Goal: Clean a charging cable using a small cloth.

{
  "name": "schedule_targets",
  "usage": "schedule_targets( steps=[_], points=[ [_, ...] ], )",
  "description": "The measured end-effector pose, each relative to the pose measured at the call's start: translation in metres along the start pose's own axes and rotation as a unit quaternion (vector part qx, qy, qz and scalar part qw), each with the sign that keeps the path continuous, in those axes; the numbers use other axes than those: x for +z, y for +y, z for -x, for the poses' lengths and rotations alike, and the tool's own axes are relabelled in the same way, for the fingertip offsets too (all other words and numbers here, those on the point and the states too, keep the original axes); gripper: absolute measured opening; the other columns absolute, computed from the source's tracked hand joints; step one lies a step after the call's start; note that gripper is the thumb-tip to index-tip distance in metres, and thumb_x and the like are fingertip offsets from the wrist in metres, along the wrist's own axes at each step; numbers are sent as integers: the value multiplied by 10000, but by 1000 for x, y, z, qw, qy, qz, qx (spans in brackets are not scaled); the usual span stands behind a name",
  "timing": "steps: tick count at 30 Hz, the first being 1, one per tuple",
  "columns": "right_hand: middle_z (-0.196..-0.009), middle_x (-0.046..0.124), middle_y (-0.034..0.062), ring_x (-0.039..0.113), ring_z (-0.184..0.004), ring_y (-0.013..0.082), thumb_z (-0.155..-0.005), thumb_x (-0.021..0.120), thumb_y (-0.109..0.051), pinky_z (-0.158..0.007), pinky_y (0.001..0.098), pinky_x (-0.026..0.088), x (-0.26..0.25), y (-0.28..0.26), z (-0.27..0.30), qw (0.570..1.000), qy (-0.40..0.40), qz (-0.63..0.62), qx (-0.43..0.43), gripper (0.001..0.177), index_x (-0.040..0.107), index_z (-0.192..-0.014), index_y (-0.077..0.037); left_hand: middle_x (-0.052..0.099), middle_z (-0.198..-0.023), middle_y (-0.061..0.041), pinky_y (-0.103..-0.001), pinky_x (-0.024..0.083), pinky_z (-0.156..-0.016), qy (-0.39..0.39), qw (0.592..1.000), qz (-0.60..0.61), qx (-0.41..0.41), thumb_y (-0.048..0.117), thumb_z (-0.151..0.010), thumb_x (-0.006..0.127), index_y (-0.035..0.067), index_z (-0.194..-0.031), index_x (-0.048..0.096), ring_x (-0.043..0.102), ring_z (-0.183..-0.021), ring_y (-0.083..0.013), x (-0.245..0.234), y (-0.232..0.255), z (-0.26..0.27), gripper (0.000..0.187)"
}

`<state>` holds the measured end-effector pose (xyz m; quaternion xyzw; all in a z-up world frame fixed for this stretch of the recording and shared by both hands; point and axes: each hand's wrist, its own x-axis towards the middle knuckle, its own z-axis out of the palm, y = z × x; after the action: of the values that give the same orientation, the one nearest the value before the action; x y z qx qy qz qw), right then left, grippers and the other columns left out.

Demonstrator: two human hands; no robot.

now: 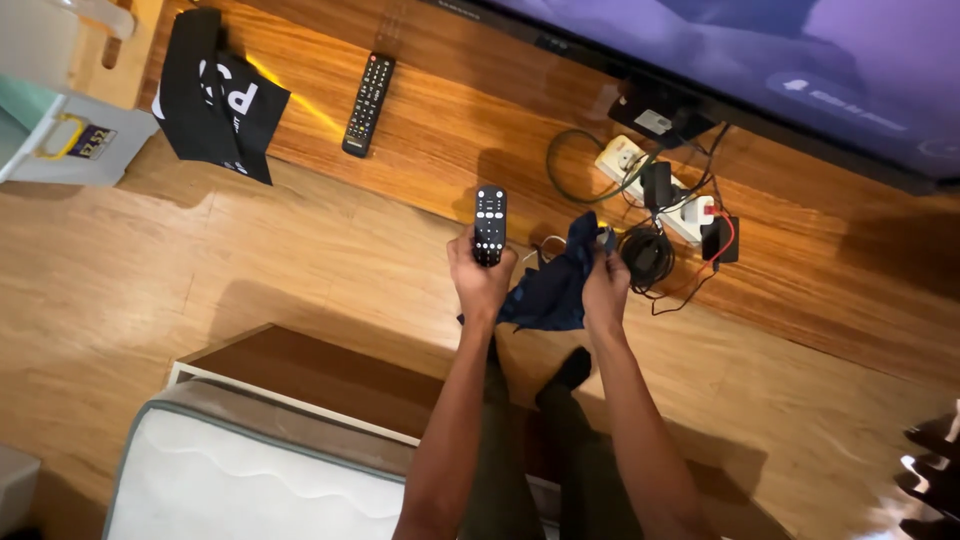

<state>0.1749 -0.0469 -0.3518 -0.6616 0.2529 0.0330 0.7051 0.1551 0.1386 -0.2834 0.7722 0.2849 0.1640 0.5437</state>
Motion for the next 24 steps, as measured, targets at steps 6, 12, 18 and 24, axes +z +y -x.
schedule_targets(
  steps=[6, 12, 18, 24],
  points=[
    [-909, 668, -14, 534, -818, 71, -1081, 516, -209, -728, 259, 429, 7, 18, -16, 998, 12, 54, -5, 296, 713, -1118, 9, 567, -1059, -162, -393, 544, -818, 17, 999, -30, 33, 99, -741, 790, 23, -1328, 628, 621, -928, -292, 20, -39, -10, 614],
    [-1036, 722, 34, 617, -948, 126, -1058, 495, -218, -857, 290, 468, 13, 31, -29, 995, 32, 93, -23, 331, 671, -1196, 26, 602, -1165, -213, -420, 551, -878, 31, 997, -51, 49, 108, -794, 775, -10, -1327, 607, 617, -1036, -358, 31, -55, -21, 571],
    [-1027, 702, 52, 597, -936, 127, -1062, 509, -212, -854, 282, 460, 19, 30, -32, 994, 40, 98, -2, 323, 680, -1187, 30, 626, -1206, -208, -467, 493, -962, 4, 985, -145, 91, 151, -804, 814, -25, -1324, 607, 557, -1098, -406, 48, -84, -41, 587],
    [-1026, 708, 42, 600, -928, 119, -1050, 513, -208, -847, 270, 462, 21, 25, -33, 995, 40, 94, -10, 321, 688, -1175, 30, 624, -1235, -208, -473, 462, -1006, -5, 981, -171, 95, 142, -787, 790, -20, -1335, 608, 541, -1125, -411, 54, -97, -51, 600]
  ],
)
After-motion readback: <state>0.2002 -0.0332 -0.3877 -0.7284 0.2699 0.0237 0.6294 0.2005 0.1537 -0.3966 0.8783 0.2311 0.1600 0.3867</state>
